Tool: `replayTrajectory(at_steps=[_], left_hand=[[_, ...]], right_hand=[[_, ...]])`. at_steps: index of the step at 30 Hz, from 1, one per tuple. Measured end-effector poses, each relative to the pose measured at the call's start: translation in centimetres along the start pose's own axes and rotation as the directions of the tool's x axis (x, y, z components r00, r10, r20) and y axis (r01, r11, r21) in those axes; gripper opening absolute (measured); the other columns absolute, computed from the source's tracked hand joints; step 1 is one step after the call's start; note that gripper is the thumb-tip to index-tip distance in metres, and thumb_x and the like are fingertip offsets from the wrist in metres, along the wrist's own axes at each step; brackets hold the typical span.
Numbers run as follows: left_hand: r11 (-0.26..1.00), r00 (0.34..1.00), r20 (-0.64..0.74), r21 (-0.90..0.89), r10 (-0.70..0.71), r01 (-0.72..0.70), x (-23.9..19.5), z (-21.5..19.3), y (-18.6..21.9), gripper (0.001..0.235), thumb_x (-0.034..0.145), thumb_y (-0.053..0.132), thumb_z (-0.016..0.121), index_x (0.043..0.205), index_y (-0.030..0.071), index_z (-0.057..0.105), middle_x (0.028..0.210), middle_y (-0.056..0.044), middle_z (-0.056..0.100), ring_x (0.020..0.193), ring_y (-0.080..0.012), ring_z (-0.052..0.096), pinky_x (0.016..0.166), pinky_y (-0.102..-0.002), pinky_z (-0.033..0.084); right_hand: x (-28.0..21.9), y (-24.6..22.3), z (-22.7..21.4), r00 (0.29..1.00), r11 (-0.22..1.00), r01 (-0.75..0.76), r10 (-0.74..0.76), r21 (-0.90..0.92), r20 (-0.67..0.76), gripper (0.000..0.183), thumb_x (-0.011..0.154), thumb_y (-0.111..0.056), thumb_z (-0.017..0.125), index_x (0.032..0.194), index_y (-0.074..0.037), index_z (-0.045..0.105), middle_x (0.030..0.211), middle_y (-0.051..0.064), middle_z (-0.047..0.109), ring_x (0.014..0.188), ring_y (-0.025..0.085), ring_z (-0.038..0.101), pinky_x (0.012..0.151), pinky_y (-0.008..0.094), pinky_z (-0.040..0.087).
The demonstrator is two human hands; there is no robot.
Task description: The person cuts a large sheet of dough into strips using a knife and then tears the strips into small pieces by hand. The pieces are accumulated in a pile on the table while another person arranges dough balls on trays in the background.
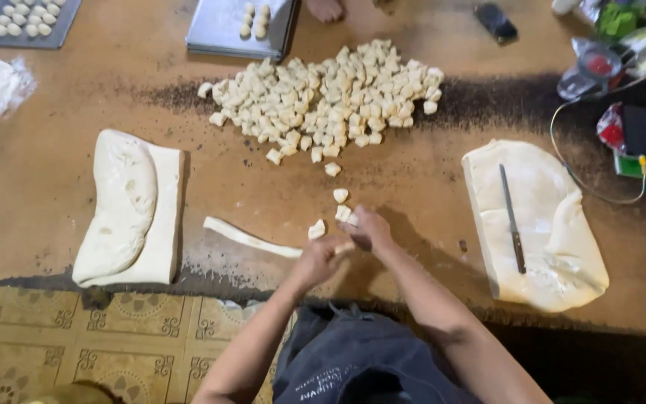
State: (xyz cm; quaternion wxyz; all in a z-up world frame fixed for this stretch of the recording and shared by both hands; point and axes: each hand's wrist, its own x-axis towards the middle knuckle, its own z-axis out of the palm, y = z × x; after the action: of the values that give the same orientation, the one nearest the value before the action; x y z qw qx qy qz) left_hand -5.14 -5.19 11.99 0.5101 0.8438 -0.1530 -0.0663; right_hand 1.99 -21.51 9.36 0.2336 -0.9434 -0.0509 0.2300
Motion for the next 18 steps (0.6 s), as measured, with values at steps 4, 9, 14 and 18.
replayTrajectory(at_steps=[4, 9, 14, 18], left_hand=[[0.977, 0.996, -0.071, 0.205, -0.046, 0.06, 0.3, -1.0, -7.5, 0.032, 0.09, 0.031, 0.074, 0.118, 0.017, 0.067, 0.098, -0.017, 0.074, 0.098, -0.0369, 0.072, 0.085, -0.049, 0.058], [0.987, 0.999, 0.024, 0.159, -0.04, 0.035, 2.1, -2.5, -5.2, 0.081, 0.086, 0.001, 0.061, 0.16, 0.018, 0.035, 0.138, -0.033, 0.047, 0.124, -0.0575, 0.054, 0.11, -0.063, 0.044], [0.997, 0.995, -0.052, 0.001, -0.081, 0.082, 2.4, 1.9, -9.9, 0.022, 0.089, 0.017, 0.061, 0.104, 0.013, 0.076, 0.096, -0.016, 0.076, 0.098, -0.0353, 0.072, 0.084, -0.045, 0.058], [0.987, 0.98, 0.154, -0.118, 0.123, -0.106, -0.3, -1.5, -1.4, 0.034, 0.088, 0.003, 0.063, 0.114, 0.019, 0.079, 0.108, -0.01, 0.079, 0.107, -0.0341, 0.073, 0.092, -0.044, 0.058]], right_hand=[[-0.1, -0.1, 2.3, 0.987, 0.99, 0.138, -0.136, -0.012, 0.084, 0.071, 0.086, -0.054, 0.069, 0.148, -0.037, 0.039, 0.156, 0.001, 0.042, 0.131, 0.039, 0.057, 0.106, 0.057, 0.05], [-1.3, -1.8, 2.6, 0.697, 0.72, 0.667, -0.512, 0.192, -0.503, 0.018, 0.085, -0.021, 0.074, 0.103, -0.021, 0.071, 0.089, 0.008, 0.067, 0.088, 0.032, 0.071, 0.077, 0.04, 0.058], [2.2, 1.6, 6.7, 0.702, 0.879, 0.476, -0.389, -0.013, -0.597, 0.026, 0.088, -0.043, 0.069, 0.102, -0.022, 0.067, 0.084, 0.01, 0.067, 0.086, 0.032, 0.072, 0.076, 0.043, 0.058], [3.5, 4.1, 5.8, 0.968, 0.995, 0.034, -0.057, -0.097, -0.244, 0.051, 0.093, -0.062, 0.053, 0.099, -0.012, 0.059, 0.088, 0.021, 0.071, 0.092, 0.041, 0.072, 0.08, 0.051, 0.057]])
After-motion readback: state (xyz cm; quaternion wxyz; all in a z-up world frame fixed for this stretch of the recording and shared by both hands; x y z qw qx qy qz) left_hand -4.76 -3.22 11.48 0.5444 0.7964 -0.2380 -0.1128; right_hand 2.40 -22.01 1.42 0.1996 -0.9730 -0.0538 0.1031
